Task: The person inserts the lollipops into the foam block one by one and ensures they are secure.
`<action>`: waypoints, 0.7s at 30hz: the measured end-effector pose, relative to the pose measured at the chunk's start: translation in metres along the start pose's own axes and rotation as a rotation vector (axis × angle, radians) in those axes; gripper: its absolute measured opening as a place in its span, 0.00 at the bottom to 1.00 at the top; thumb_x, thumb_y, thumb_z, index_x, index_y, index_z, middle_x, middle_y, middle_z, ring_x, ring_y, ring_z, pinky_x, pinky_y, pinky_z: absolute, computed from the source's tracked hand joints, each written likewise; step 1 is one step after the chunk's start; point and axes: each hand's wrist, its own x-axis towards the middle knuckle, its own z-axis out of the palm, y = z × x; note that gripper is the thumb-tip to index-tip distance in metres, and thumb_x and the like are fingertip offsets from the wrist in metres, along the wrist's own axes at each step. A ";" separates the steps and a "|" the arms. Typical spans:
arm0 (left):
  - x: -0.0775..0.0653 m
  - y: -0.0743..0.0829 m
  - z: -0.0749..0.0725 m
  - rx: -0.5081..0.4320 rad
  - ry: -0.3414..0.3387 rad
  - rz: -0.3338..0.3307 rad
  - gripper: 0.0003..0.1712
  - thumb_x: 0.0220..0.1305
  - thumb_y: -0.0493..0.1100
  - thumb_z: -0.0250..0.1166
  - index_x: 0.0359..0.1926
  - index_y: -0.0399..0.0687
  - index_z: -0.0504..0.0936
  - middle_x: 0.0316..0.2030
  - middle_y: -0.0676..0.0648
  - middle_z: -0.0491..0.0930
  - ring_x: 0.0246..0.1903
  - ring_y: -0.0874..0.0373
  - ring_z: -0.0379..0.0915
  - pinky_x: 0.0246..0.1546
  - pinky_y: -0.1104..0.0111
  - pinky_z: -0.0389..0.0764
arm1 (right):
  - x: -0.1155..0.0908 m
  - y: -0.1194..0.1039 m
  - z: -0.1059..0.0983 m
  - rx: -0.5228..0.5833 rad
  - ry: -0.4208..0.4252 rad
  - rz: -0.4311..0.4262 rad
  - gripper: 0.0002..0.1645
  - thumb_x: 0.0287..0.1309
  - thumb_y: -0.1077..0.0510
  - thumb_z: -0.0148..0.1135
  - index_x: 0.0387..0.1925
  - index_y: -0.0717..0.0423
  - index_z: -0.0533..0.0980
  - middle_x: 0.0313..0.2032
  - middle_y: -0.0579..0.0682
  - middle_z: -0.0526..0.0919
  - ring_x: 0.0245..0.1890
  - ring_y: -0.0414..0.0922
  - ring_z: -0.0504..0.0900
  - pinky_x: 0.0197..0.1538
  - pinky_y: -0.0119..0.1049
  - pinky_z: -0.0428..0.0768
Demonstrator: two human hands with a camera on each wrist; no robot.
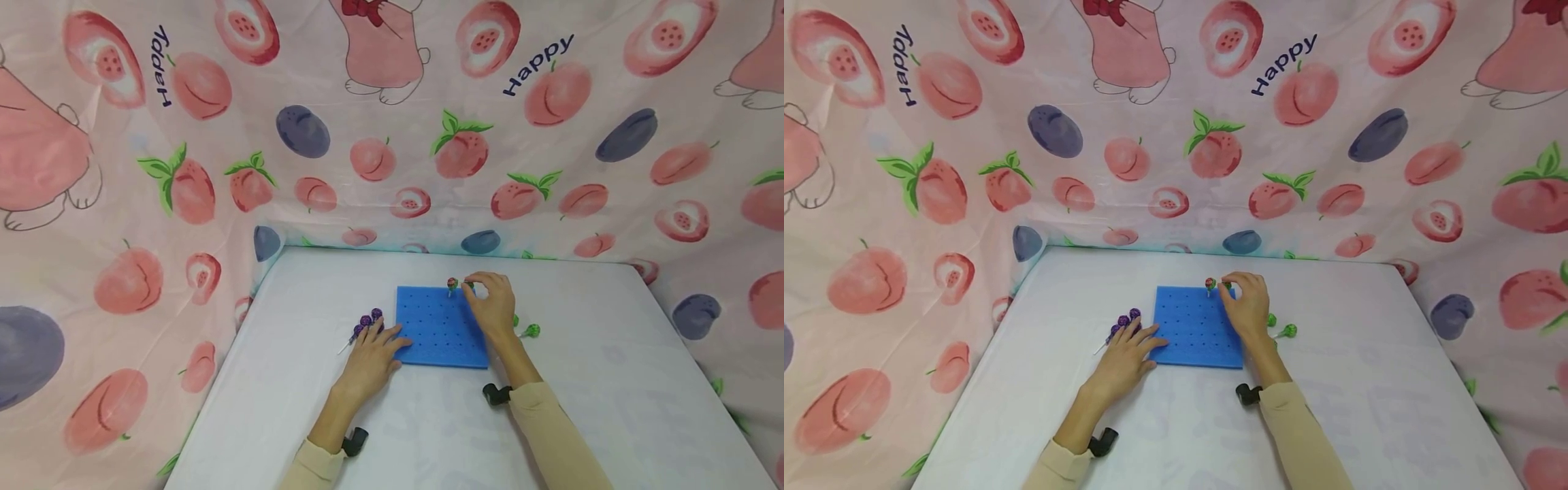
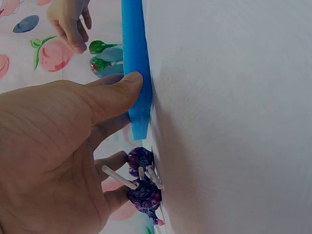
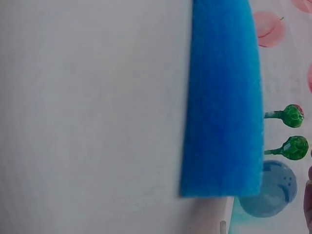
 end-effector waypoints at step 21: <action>0.002 0.001 0.002 0.009 -0.004 -0.007 0.26 0.70 0.47 0.70 0.68 0.62 0.80 0.76 0.46 0.67 0.79 0.36 0.50 0.74 0.37 0.58 | -0.008 0.010 -0.020 -0.056 0.048 -0.032 0.10 0.59 0.60 0.77 0.42 0.57 0.87 0.46 0.55 0.89 0.48 0.55 0.81 0.46 0.49 0.77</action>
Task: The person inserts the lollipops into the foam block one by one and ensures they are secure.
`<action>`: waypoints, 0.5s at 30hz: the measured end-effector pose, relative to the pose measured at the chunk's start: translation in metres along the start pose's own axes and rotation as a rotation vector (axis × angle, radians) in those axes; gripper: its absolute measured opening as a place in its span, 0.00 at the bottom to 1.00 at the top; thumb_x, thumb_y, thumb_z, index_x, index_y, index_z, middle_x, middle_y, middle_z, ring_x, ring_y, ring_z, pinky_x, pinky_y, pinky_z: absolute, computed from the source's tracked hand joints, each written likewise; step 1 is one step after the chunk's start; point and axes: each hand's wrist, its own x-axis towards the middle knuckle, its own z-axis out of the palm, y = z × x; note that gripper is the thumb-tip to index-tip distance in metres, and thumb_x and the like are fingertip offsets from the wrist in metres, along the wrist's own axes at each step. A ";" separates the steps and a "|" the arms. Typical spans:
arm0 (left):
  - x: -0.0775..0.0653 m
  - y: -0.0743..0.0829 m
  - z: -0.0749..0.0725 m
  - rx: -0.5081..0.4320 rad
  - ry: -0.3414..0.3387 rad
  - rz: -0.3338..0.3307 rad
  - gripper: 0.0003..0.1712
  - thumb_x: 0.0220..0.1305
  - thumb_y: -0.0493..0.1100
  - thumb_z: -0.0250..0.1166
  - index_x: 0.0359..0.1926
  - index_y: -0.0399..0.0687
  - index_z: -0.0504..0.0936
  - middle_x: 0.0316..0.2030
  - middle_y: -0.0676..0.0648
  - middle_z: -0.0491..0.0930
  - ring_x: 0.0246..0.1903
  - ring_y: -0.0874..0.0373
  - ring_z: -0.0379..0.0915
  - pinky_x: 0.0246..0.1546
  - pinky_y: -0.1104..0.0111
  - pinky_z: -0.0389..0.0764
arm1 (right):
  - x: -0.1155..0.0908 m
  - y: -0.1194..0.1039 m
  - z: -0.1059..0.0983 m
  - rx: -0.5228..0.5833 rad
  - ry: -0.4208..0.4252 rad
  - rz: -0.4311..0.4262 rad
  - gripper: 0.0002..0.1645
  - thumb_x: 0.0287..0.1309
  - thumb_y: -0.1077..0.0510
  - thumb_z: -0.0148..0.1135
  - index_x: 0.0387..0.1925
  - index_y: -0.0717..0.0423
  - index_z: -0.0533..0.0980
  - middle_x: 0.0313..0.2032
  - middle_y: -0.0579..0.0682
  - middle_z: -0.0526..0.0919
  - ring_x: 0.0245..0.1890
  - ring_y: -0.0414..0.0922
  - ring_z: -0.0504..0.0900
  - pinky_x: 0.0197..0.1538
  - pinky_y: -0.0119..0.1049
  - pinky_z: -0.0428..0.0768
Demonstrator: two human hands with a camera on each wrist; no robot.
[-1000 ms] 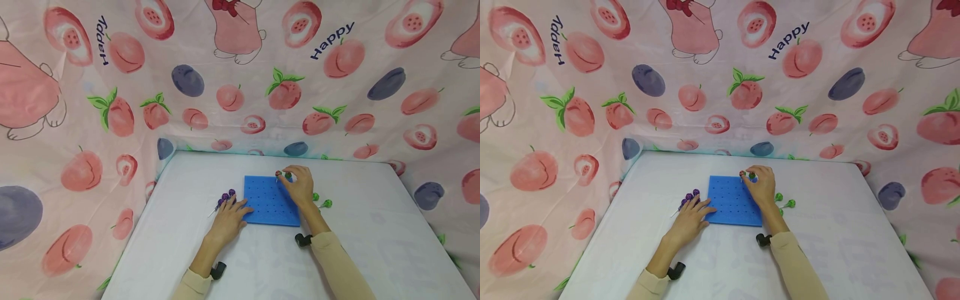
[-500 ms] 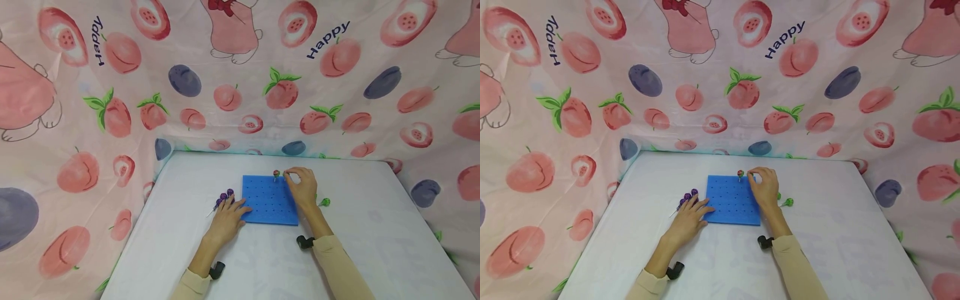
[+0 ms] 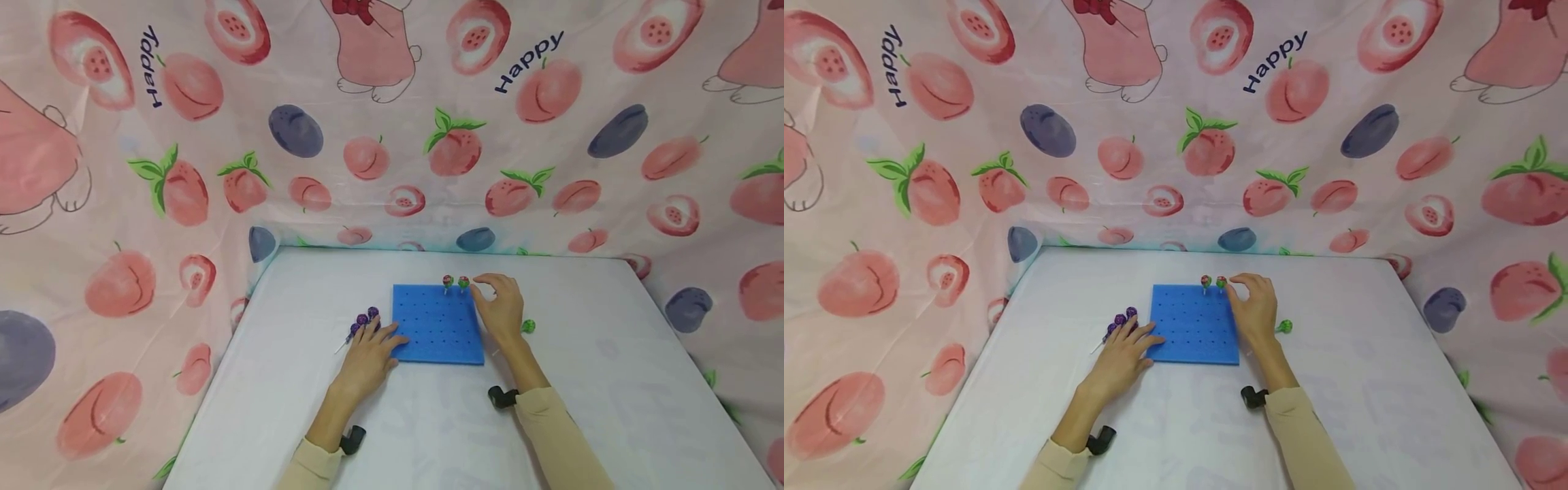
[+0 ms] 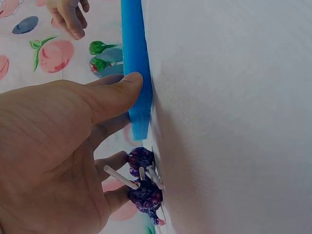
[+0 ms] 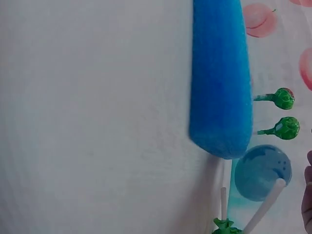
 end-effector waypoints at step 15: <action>0.000 -0.001 -0.001 -0.005 -0.005 0.003 0.26 0.71 0.47 0.70 0.68 0.61 0.80 0.76 0.46 0.67 0.79 0.37 0.50 0.75 0.38 0.57 | -0.007 0.000 -0.022 -0.056 -0.011 0.110 0.10 0.58 0.61 0.76 0.42 0.58 0.88 0.47 0.57 0.89 0.50 0.57 0.81 0.48 0.54 0.78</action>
